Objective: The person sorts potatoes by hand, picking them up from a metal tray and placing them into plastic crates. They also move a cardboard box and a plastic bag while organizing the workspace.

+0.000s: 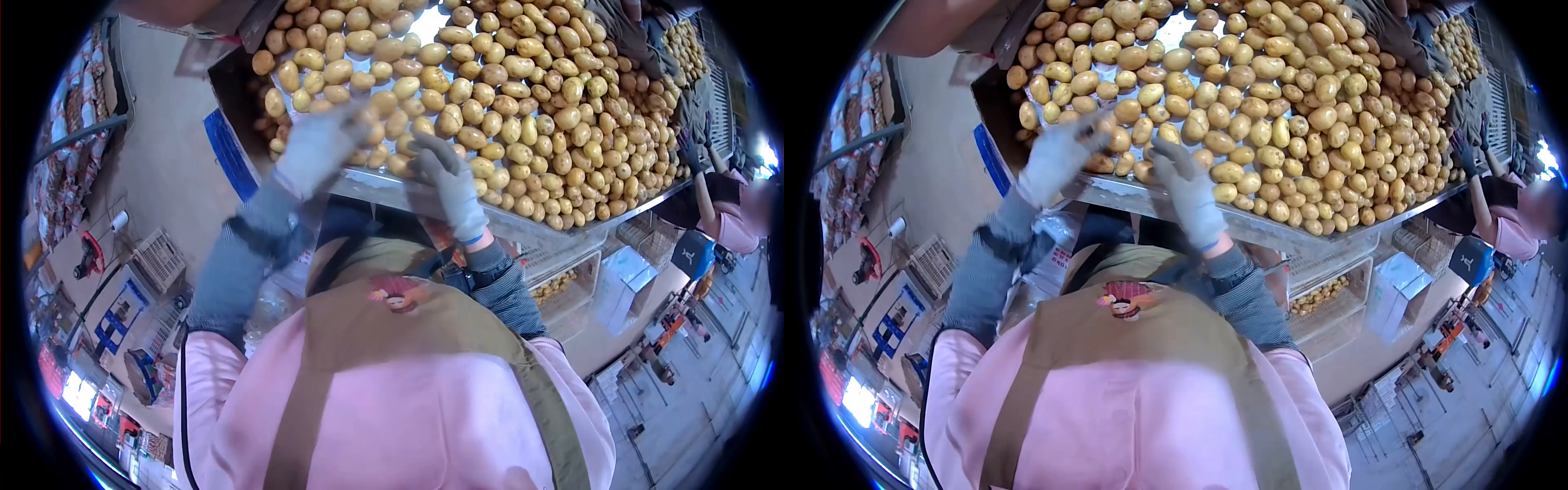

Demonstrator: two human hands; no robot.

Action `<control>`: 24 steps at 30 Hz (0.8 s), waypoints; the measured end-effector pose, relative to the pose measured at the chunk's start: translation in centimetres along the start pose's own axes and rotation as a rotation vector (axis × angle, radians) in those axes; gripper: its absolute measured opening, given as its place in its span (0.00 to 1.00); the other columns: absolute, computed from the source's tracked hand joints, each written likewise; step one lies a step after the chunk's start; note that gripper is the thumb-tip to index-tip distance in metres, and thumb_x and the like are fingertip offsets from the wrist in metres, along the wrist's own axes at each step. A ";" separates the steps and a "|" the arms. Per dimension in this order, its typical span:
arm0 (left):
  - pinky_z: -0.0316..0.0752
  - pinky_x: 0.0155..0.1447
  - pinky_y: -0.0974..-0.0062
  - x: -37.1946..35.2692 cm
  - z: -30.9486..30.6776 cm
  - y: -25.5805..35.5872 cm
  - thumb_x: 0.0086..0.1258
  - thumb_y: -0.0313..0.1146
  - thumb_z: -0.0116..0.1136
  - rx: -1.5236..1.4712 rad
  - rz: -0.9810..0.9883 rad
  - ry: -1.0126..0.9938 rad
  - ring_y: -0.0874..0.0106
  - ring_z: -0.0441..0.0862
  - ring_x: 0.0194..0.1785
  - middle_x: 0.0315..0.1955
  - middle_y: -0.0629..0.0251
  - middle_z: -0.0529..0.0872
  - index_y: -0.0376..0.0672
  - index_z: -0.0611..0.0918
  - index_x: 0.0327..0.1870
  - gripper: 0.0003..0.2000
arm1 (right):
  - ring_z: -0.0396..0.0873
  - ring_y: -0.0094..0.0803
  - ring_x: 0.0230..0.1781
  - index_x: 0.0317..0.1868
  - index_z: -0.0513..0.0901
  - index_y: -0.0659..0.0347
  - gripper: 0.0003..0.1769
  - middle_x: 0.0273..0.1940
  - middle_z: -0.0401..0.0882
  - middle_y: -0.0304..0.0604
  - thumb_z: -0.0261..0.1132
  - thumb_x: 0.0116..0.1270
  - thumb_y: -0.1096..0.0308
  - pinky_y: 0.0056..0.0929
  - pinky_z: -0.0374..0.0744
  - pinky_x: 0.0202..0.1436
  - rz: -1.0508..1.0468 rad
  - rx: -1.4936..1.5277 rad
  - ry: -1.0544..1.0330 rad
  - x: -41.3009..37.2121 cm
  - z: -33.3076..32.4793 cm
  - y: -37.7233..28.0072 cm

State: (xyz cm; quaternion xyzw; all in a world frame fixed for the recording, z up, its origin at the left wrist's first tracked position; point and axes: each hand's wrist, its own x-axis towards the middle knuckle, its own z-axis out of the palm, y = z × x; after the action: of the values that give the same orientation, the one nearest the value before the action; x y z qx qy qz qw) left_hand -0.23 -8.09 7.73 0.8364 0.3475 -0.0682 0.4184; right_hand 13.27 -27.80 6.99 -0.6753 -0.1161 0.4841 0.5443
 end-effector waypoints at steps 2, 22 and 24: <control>0.82 0.54 0.61 -4.4 2.3 2.2 0.76 0.52 0.58 0.044 0.262 -0.078 0.55 0.87 0.52 0.44 0.50 0.89 0.49 0.81 0.65 0.24 | 0.83 0.36 0.47 0.62 0.82 0.60 0.19 0.49 0.84 0.46 0.63 0.73 0.70 0.31 0.80 0.54 -0.157 -0.187 -0.163 -0.8 -0.6 3.3; 0.79 0.57 0.65 -1.7 3.4 3.5 0.76 0.49 0.59 -0.558 -0.035 0.202 0.58 0.86 0.49 0.49 0.53 0.87 0.40 0.78 0.64 0.24 | 0.82 0.33 0.45 0.66 0.76 0.61 0.24 0.53 0.81 0.45 0.57 0.80 0.54 0.32 0.82 0.52 0.205 0.375 0.027 -6.0 -8.8 -1.3; 0.78 0.59 0.57 -3.7 6.1 4.5 0.76 0.44 0.59 -0.182 0.267 0.204 0.50 0.85 0.53 0.51 0.49 0.85 0.41 0.79 0.62 0.21 | 0.82 0.41 0.52 0.76 0.62 0.58 0.36 0.64 0.75 0.50 0.48 0.82 0.40 0.41 0.82 0.61 0.343 1.020 -0.345 -3.7 -2.9 -0.2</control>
State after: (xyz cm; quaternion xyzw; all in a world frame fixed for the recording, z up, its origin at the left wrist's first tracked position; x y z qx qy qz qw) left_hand 0.91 -16.45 8.26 0.8362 0.2789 0.1047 0.4605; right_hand 13.77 -32.03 8.96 -0.2472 0.1564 0.6637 0.6884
